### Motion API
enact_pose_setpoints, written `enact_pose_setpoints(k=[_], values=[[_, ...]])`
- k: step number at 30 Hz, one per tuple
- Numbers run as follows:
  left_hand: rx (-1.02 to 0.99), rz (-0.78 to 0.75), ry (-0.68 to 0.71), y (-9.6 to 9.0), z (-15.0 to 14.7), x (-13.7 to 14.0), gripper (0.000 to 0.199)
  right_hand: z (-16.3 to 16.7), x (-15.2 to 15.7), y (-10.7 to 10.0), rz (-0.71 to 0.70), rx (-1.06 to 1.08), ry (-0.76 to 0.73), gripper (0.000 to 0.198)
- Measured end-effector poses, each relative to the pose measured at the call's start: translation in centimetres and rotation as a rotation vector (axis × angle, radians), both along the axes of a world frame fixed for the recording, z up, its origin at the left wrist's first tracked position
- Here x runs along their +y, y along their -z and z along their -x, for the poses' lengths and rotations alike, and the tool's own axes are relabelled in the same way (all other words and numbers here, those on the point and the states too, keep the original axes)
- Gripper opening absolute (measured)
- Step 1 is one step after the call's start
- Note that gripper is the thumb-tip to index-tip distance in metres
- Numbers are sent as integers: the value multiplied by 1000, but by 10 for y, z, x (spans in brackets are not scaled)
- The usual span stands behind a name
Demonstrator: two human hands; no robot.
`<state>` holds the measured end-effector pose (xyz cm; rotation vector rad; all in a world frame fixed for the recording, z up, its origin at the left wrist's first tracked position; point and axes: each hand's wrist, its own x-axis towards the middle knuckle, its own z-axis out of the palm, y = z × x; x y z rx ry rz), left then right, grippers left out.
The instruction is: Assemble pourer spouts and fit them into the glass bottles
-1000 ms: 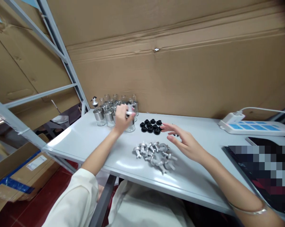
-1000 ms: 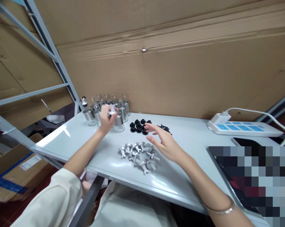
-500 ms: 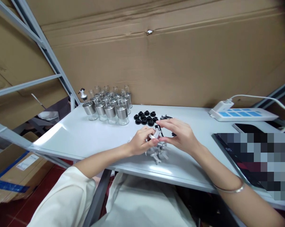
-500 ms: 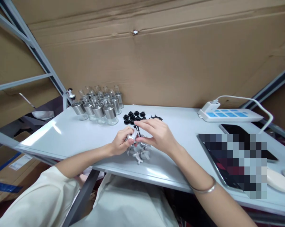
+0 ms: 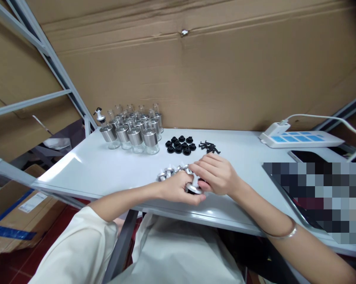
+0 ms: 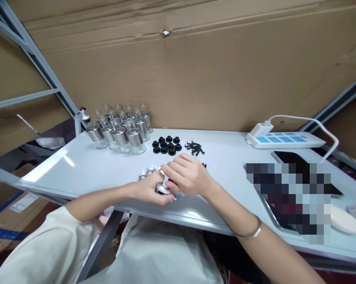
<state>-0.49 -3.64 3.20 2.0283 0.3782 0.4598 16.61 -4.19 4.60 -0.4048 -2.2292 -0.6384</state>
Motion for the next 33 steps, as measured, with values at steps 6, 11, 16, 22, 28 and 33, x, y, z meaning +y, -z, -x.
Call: enact_pose_setpoints(k=[6,11,16,22,28,33], values=[[80,58,108,-7,0,-4,28,1,-4,5,-107,62,-41,44],[95,29,141,-10,0,-3,24,0,-2,7,-69,64,-42,44],[99,-15,108,-7,-2,-1,21,-1,1,8,5,58,-64,49],[91,-11,124,3,-2,3,24,2,1,6,68,103,-110,48],[53,18,155,1,-1,3,29,6,0,7,138,173,-134,46],[49,23,143,-1,-1,3,33,6,0,9,197,215,-126,49]])
